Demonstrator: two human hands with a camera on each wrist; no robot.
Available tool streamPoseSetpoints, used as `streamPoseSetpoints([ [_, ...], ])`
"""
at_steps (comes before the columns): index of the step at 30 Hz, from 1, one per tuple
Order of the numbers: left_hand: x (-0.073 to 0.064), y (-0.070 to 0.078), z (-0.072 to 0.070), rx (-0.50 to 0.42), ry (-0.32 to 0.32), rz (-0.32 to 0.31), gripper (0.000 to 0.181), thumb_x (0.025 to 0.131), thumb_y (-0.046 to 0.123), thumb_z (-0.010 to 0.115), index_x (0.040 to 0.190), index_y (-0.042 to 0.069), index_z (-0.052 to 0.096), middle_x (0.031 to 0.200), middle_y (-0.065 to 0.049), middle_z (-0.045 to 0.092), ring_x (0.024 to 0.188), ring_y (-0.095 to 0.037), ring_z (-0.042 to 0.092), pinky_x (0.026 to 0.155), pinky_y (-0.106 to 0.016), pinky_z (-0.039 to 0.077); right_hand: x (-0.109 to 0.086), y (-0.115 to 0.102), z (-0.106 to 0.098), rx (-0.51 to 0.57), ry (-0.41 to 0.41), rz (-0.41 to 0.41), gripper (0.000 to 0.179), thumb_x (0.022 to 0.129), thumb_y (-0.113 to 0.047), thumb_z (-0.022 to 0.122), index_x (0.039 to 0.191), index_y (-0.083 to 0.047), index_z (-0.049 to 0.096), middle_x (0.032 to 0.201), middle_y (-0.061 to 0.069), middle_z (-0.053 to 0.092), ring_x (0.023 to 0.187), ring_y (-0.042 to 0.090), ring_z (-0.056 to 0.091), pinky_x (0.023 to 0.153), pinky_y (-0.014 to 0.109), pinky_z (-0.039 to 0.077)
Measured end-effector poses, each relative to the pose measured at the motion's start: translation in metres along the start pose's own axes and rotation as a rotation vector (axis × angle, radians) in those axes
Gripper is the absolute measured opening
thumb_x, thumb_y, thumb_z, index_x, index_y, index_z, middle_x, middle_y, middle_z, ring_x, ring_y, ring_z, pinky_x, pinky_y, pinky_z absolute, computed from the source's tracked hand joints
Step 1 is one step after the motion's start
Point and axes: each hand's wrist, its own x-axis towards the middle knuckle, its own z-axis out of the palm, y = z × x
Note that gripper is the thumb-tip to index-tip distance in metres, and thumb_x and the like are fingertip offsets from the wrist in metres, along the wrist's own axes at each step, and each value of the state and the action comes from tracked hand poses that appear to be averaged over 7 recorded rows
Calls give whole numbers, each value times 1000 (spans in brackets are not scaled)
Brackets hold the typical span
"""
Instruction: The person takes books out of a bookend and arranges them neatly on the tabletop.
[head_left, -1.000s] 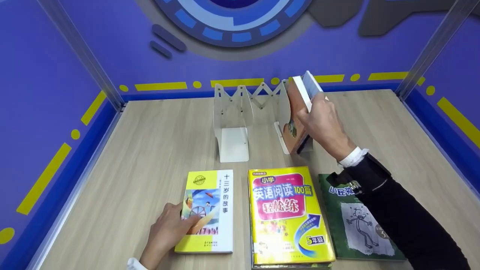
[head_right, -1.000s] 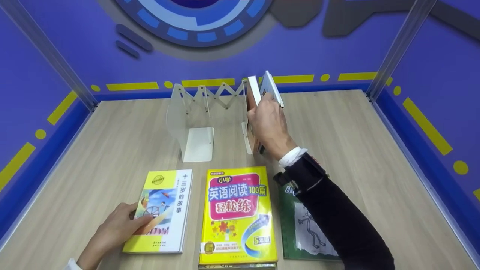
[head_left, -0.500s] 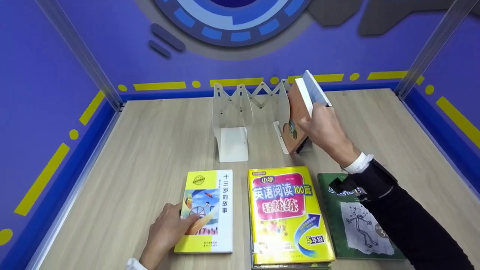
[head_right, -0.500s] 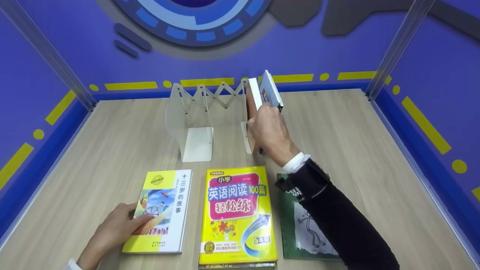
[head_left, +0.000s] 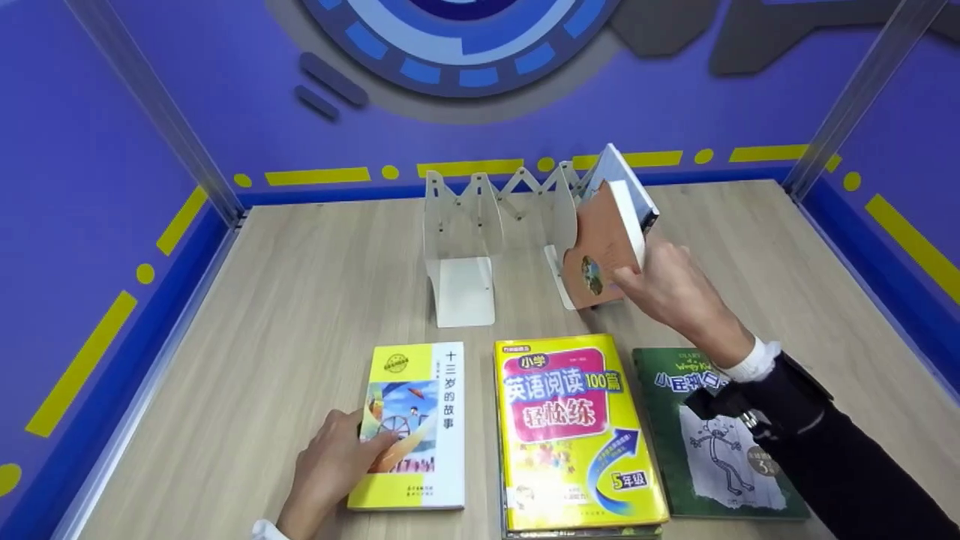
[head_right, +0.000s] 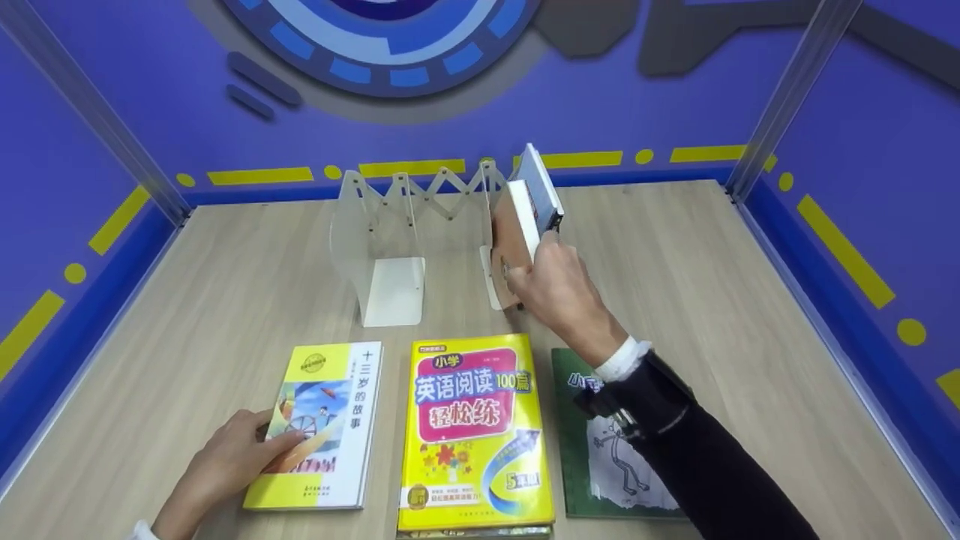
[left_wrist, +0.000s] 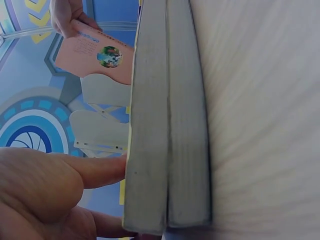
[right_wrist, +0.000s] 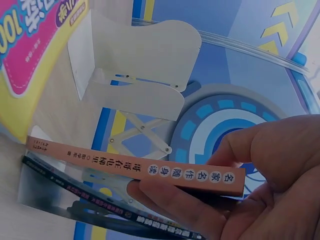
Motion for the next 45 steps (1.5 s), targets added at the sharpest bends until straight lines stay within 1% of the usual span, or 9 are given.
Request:
streamPoseSetpoints([
  [4, 1, 0, 0, -9, -9, -13, 58, 92, 42, 77, 134, 2, 66, 99, -11, 50, 79, -25, 49, 65, -35, 35, -12, 8, -1, 43, -54, 28, 62, 101, -11, 60, 154, 5, 34, 143, 34, 53, 106, 48, 64, 59, 34, 51],
  [10, 1, -2, 0, -25, -14, -17, 63, 92, 43, 76, 136, 0, 62, 99, -11, 51, 81, -25, 50, 67, -36, 35, -26, 16, 1, 101, -101, 42, 65, 103, -11, 59, 159, 1, 28, 150, 32, 47, 125, 53, 56, 81, 49, 58],
  [15, 1, -5, -2, -39, -22, -21, 71, 93, 45, 75, 140, -4, 57, 101, -11, 52, 84, -26, 51, 69, -36, 37, -34, 21, 4, 146, -93, 18, 62, 105, -13, 56, 159, 1, 27, 150, 31, 47, 125, 52, 57, 90, 61, 56],
  [19, 1, -5, -3, -50, -24, -1, 66, 94, 44, 74, 138, -4, 59, 100, -11, 53, 83, -26, 51, 67, -35, 37, -39, 26, 5, 146, -61, 5, 55, 107, -11, 49, 156, 4, 28, 148, 33, 48, 115, 48, 62, 88, 59, 58],
  [24, 2, -4, -5, -44, -26, 21, 65, 96, 44, 72, 138, -4, 60, 102, -12, 55, 83, -26, 51, 68, -35, 39, -46, 31, 6, 151, -22, -18, 53, 107, -10, 50, 155, 2, 29, 149, 32, 48, 120, 51, 60, 86, 56, 59],
  [28, 2, -4, -7, -20, -23, 31, 66, 96, 45, 71, 138, -4, 59, 103, -11, 58, 85, -25, 54, 69, -37, 41, -52, 33, 6, 149, -12, -18, 50, 108, -8, 47, 152, 5, 29, 148, 36, 47, 121, 54, 58, 78, 52, 59],
  [33, 3, -3, -6, 18, -6, 38, 67, 96, 46, 71, 139, -5, 59, 103, -11, 60, 86, -24, 55, 73, -42, 44, -58, 33, 2, 154, -6, -3, 48, 108, -8, 43, 152, 4, 30, 148, 37, 46, 123, 57, 56, 84, 59, 58],
  [39, 5, 0, -5, 43, 6, 3, 74, 95, 46, 71, 146, -4, 51, 105, -13, 58, 87, -27, 54, 79, -46, 45, -68, 31, -4, 185, 3, -2, 48, 109, -12, 44, 153, 2, 31, 149, 35, 46, 125, 57, 55, 90, 68, 51],
  [45, 5, 5, -4, 27, 32, -2, 80, 95, 43, 73, 150, -6, 44, 120, -20, 58, 97, -31, 56, 88, -52, 47, -79, 25, -10, 194, 25, -14, 47, 110, -13, 45, 152, 3, 33, 146, 36, 49, 122, 57, 56, 89, 70, 50],
])
